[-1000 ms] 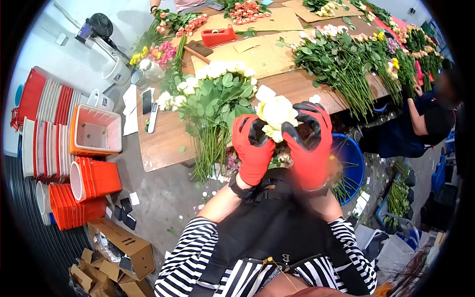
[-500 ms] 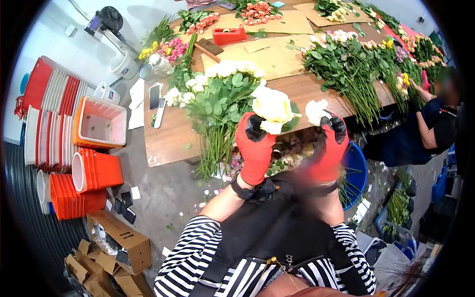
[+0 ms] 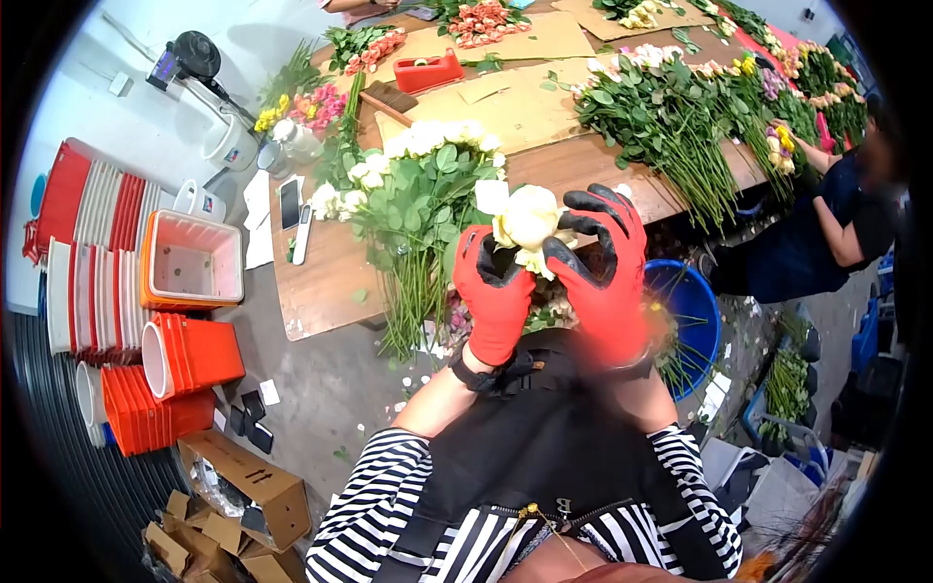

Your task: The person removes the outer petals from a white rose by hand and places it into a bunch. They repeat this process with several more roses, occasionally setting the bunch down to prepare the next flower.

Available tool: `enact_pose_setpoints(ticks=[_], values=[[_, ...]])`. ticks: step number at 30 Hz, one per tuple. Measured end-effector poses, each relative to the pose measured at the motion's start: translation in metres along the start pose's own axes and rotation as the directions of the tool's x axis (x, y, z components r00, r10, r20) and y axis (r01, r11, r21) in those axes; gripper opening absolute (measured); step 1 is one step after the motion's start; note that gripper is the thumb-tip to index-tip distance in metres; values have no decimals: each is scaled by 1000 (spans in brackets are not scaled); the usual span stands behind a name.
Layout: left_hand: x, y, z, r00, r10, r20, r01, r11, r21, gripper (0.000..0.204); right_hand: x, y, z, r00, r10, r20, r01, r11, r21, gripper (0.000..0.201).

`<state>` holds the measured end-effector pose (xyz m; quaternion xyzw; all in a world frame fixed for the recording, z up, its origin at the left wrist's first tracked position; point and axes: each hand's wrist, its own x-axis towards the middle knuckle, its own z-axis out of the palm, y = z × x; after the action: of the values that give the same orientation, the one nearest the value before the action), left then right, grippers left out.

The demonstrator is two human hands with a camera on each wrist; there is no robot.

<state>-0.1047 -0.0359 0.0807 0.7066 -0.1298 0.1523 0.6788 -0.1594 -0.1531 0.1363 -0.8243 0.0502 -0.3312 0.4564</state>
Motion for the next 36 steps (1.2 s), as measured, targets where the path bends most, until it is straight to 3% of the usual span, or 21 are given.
enact_pose_setpoints(ticks=[3,6,7,9,12,13,14,16,18,20,21,22,23,24,25,27,30,32,34,35,36], values=[[1,5,2,993,-120,-13,118,985,-130,33,-3,8,-1,998,-62,15,64,978,-199,37],[0,-4,-3,995,-104,8,105,993,-62,45,-6,22,7,1000,-17,-19,18,999,34,34],[1,-7,-6,994,-94,47,96,994,-42,45,-6,21,8,997,79,-9,-75,975,208,33],[5,-11,-11,989,-75,126,76,997,-3,45,-6,20,9,965,257,57,-247,815,525,30],[12,1,-11,922,-348,173,386,871,-304,43,-8,39,-11,897,373,237,-441,722,533,28],[16,-1,-16,910,-345,230,403,868,-291,43,-7,35,-17,863,430,265,-498,639,586,27],[18,-1,-18,910,-331,248,399,862,-313,43,-5,44,-21,911,323,255,-411,706,576,28],[20,0,-20,909,-302,286,394,847,-357,41,-5,46,-32,947,260,187,-319,817,480,30],[18,-3,-19,909,-313,274,398,847,-352,38,-4,43,-37,996,68,56,-77,980,184,34],[18,-12,-18,905,-292,310,381,881,-282,37,-2,29,-38,1000,14,-12,-12,994,108,38],[18,-6,-15,908,-306,284,384,880,-280,37,0,11,-32,997,76,-34,-67,977,204,40],[18,-2,-13,940,-233,250,290,930,-225,37,0,1,-29,989,139,-51,-118,947,298,43],[17,1,-12,963,-154,221,193,967,-166,36,2,7,-35,999,4,48,-7,998,57,48],[17,2,-9,978,-71,197,93,990,-105,36,1,5,-35,997,-36,63,40,997,-61,49],[16,3,-5,980,-87,178,112,984,-136,35,0,-2,-32,994,-75,85,89,980,-177,49],[13,-3,-2,991,15,133,-14,1000,-10,34,3,-20,-24,988,-102,115,136,927,-349,46],[12,-8,-4,985,123,118,-134,987,93,34,-8,2,-8,994,-93,55,105,950,-295,43],[13,-6,-5,979,164,118,-180,974,136,31,-12,10,-6,999,16,33,-11,990,-143,38],[15,-5,-9,984,63,168,-77,994,80,31,-13,26,-6,987,156,49,-160,982,97,35],[15,-5,-10,981,14,194,-25,998,54,32,-5,22,-3,975,197,100,-221,866,448,31],[16,-3,-11,973,-103,205,119,990,-71,32,-3,25,-4,968,214,129,-249,860,446,31]])
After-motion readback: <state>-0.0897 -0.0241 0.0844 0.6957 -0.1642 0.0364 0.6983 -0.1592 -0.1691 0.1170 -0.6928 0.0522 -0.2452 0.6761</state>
